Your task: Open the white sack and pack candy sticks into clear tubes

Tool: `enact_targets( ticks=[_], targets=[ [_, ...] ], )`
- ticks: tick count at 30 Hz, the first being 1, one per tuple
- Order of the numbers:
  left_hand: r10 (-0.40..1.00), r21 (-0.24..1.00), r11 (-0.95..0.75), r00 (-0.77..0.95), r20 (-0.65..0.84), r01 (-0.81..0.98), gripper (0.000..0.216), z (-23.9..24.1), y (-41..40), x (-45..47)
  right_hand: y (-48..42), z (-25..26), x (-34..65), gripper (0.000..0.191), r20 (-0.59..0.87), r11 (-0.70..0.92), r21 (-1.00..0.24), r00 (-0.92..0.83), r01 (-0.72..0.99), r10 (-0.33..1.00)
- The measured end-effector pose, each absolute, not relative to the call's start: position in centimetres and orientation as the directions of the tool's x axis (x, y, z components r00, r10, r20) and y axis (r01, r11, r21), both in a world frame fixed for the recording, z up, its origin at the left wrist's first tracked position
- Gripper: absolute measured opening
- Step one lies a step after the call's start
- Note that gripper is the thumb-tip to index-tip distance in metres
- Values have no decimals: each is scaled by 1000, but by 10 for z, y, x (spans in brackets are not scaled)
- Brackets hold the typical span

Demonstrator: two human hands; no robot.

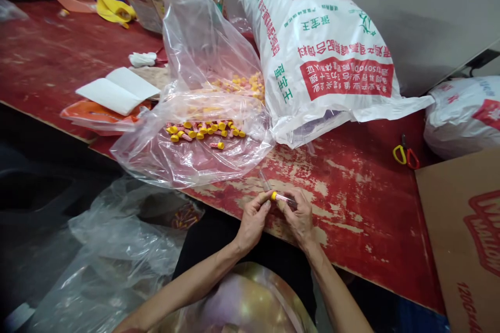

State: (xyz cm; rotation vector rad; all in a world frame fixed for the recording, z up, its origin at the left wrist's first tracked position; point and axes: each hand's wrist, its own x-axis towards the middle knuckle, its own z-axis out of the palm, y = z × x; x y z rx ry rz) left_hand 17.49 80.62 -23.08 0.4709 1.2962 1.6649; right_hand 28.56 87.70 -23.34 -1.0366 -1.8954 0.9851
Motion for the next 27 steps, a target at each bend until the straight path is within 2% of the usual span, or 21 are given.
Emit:
enact_targets(
  ticks=[3,5,11,13,17,19,22,24,27],
  targets=[
    [858,884,10,-450,-248,-468,34,-232,803,179,868,-243,288,19,298,380,-874,-284,304,911],
    [878,880,17,-413,-240,-475,35,-233,803,179,864,-244,291,20,268,336,-895,-247,293,931],
    [935,913,28,-313,-168,-407,34,-243,806,174,865,-234,295,20,184,311,-884,-350,350,919],
    [950,955,21,-290,-111,-295,37,-244,807,172,868,-230,296,19,184,343,-859,-395,379,900],
    [957,987,-96,-261,126,126,37,-233,801,165,885,-217,307,19,145,479,-745,-588,464,795],
    [911,934,-163,-314,266,318,34,-227,793,157,896,-209,316,20,75,559,-637,-679,531,731],
    [800,856,-130,-457,389,501,28,-226,778,136,910,-205,326,25,-31,633,-528,-757,567,652],
    [727,835,-48,-554,406,549,25,-233,770,121,913,-208,328,23,-47,660,-521,-791,540,610],
    [653,851,104,-681,331,514,18,-246,765,105,912,-215,326,21,-71,668,-529,-812,523,580]
  ],
)
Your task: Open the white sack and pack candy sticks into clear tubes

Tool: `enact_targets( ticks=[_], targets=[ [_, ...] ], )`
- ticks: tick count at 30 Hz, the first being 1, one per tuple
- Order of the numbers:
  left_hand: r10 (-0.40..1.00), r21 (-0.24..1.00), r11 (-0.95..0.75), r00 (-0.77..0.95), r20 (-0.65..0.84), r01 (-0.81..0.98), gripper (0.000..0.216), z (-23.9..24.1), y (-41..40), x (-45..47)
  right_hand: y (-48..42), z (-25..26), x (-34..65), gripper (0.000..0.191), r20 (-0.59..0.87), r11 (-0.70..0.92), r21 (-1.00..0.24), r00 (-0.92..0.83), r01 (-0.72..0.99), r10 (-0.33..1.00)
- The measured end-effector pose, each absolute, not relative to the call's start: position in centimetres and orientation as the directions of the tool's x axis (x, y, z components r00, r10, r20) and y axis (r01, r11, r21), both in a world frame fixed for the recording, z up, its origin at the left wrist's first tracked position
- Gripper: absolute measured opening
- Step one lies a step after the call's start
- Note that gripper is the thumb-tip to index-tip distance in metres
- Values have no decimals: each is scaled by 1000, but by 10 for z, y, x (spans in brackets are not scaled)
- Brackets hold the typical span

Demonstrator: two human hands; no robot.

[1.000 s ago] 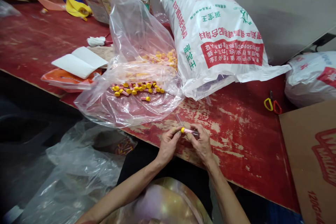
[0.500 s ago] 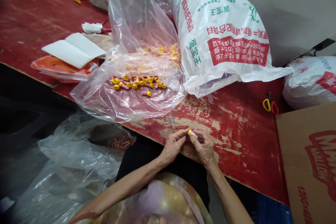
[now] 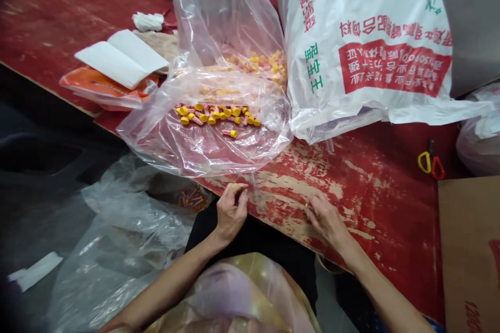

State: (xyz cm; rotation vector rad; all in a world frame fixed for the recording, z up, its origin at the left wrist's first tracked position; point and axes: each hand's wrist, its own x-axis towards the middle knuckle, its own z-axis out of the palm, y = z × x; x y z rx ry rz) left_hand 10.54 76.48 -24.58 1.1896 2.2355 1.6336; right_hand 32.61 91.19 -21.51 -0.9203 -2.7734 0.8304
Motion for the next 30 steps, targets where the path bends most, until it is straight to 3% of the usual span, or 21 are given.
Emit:
enact_targets(
  ticks=[7,10,12,14,16,18,19,21,24,27,30],
  targets=[
    [612,878,178,-748,256,445,12,-256,776,103,914,-221,322,19,-49,666,-491,-781,561,622],
    [595,885,163,-759,264,436,14,-254,777,103,922,-218,320,22,-28,632,-538,-762,557,647],
    [581,894,145,-768,270,424,17,-253,772,102,924,-215,320,25,-98,475,-679,-710,560,698],
    [571,904,128,-775,269,408,18,-253,765,102,921,-213,322,29,-245,145,-842,-606,520,757],
    [568,913,112,-779,264,392,19,-254,758,102,916,-211,325,38,-371,-171,-904,-518,393,771],
    [572,919,106,-779,256,380,20,-255,754,103,910,-209,328,42,-408,-261,-903,-488,342,771],
    [575,919,107,-778,253,378,20,-255,752,104,908,-207,328,40,-385,-200,-901,-492,386,781],
    [585,917,121,-774,244,381,20,-255,752,106,904,-206,327,31,-260,95,-843,-556,529,789],
    [614,917,134,-758,220,375,21,-255,754,109,902,-210,322,21,-56,558,-608,-731,566,680],
    [648,925,120,-734,203,361,24,-253,757,116,903,-219,317,22,9,680,-499,-782,537,624],
    [677,930,101,-709,196,353,26,-247,759,126,905,-222,320,24,37,706,-485,-794,516,606]
  ],
)
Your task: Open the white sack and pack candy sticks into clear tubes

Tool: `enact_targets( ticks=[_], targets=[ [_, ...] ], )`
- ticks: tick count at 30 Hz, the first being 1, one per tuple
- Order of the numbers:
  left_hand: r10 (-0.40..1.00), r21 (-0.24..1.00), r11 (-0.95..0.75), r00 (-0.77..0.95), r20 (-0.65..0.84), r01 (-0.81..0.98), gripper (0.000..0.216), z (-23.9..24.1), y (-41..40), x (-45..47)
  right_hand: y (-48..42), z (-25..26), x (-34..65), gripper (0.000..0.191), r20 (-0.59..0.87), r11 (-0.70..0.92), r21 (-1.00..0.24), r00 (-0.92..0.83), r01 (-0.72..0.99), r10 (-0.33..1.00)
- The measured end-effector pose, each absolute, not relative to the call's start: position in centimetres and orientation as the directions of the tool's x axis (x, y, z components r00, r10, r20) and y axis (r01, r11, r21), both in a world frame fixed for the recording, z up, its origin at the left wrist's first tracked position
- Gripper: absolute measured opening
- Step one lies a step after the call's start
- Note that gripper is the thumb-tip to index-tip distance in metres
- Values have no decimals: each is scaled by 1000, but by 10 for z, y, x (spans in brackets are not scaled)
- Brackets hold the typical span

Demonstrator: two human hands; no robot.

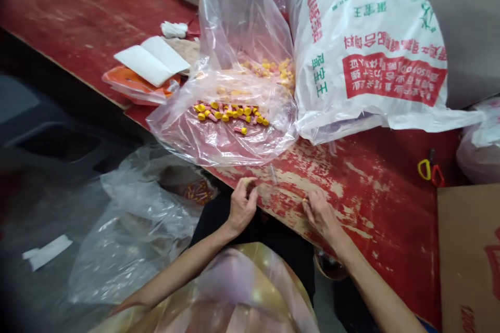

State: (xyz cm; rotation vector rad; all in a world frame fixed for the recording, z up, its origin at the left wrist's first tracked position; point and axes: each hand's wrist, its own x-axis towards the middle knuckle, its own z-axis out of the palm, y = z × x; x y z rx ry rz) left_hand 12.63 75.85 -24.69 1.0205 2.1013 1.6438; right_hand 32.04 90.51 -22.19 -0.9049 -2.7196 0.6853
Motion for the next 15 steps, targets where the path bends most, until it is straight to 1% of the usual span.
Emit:
enact_targets(
  ticks=[2,4,7,9,10,12,14,15],
  targets=[
    [733,931,59,-649,204,360,26,-242,757,134,903,-219,324,26,30,700,-505,-801,504,598],
    [820,923,-17,-523,233,385,28,-240,754,139,896,-217,322,28,-11,648,-555,-783,522,622],
    [920,899,-160,-269,286,409,36,-242,746,137,872,-220,307,32,-109,458,-684,-700,568,706],
    [939,893,-212,-172,299,398,34,-244,737,130,850,-223,290,34,-131,327,-785,-656,526,743],
    [941,895,-211,-166,295,393,32,-243,731,126,841,-224,280,35,-132,286,-824,-657,489,742],
    [933,907,-152,-246,263,393,29,-240,716,115,830,-221,262,38,-116,267,-862,-681,431,723],
    [884,921,-27,-420,204,390,25,-238,695,98,836,-216,247,40,-39,361,-823,-677,439,735],
    [835,922,56,-525,167,383,22,-241,683,86,844,-213,241,41,22,434,-769,-659,470,752]
  ],
)
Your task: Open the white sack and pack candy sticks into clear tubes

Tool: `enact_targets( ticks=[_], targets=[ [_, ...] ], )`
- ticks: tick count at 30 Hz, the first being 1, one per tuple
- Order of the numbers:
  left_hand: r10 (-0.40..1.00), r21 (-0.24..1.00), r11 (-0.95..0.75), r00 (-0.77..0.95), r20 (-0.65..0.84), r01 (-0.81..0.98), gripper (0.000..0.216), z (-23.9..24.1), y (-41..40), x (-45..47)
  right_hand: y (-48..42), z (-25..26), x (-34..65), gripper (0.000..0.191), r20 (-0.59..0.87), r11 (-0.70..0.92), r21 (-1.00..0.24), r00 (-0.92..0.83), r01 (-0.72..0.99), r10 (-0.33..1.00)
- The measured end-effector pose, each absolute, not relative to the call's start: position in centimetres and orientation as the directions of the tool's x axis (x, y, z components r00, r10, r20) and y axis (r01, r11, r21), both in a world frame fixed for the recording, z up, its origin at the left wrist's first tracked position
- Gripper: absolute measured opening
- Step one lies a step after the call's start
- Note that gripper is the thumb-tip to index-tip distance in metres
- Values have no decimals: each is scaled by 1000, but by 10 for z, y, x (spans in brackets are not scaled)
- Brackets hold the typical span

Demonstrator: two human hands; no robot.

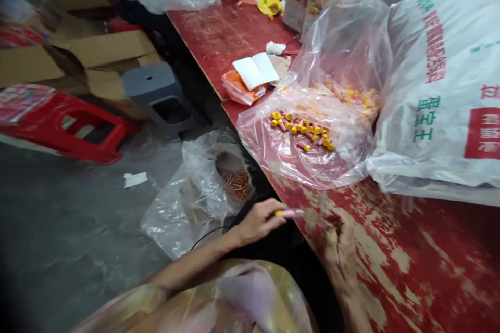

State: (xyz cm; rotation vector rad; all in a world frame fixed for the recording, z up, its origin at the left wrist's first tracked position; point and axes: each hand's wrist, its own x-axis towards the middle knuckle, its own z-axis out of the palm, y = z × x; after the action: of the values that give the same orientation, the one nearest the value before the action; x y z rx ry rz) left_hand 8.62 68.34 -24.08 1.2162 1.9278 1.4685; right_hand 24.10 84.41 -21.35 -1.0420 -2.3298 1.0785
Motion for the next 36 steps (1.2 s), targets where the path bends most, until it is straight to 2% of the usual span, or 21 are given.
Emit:
enact_targets(
  ticks=[3,5,8,10,13,16,18,19,21,23,25,27,28,30,31,32,33,34,36],
  targets=[
    [569,865,364,-818,88,346,16,-264,648,46,876,-210,232,44,166,598,-501,-609,625,776],
    [446,769,552,-893,54,322,14,-288,627,21,891,-215,228,47,126,635,-333,-634,697,763],
    [368,605,749,-929,-42,269,17,-315,609,-4,893,-226,217,48,8,670,-217,-685,710,729],
    [338,555,779,-941,19,291,22,-314,611,-9,885,-230,206,47,-39,683,-181,-699,708,714],
    [355,582,664,-883,308,470,22,-286,642,-9,876,-231,189,42,-92,699,-132,-710,703,698],
    [500,525,447,-689,526,725,20,-247,704,-12,875,-230,180,30,-117,724,-207,-751,658,650],
    [678,409,316,-506,534,856,21,-228,754,-17,878,-230,181,30,-79,698,-357,-764,621,640],
    [763,340,275,-419,492,899,23,-221,779,-21,879,-230,184,31,-57,648,-466,-751,602,658],
    [901,230,205,-276,336,951,23,-214,822,-30,881,-228,195,38,-78,435,-726,-692,533,718],
    [959,197,166,-204,195,966,22,-212,852,-39,883,-224,209,43,-202,84,-914,-625,396,754],
    [974,201,151,-180,136,968,21,-211,866,-44,884,-222,222,43,-314,-243,-950,-584,198,749],
    [964,244,162,-206,169,956,21,-207,866,-44,886,-221,232,43,-354,-416,-909,-547,11,759],
    [945,329,170,-249,213,929,21,-204,861,-41,887,-221,235,43,-354,-450,-891,-529,-60,771],
    [878,659,130,-395,271,741,23,-199,847,-25,888,-224,237,42,-335,-461,-875,-503,-147,797],
    [852,839,65,-467,235,541,24,-196,839,-13,887,-225,237,42,-317,-447,-877,-491,-173,812],
    [847,959,-8,-508,157,285,28,-195,831,2,887,-226,236,41,-296,-426,-884,-479,-191,827],
    [863,998,-57,-502,62,25,31,-195,824,19,885,-227,235,41,-273,-401,-894,-468,-199,841],
    [876,978,-78,-482,-25,-191,33,-197,818,36,883,-227,234,40,-251,-374,-906,-463,-196,850],
    [866,882,-94,-475,-157,-462,36,-203,812,68,880,-226,233,39,-211,-310,-938,-457,-152,864]
  ],
)
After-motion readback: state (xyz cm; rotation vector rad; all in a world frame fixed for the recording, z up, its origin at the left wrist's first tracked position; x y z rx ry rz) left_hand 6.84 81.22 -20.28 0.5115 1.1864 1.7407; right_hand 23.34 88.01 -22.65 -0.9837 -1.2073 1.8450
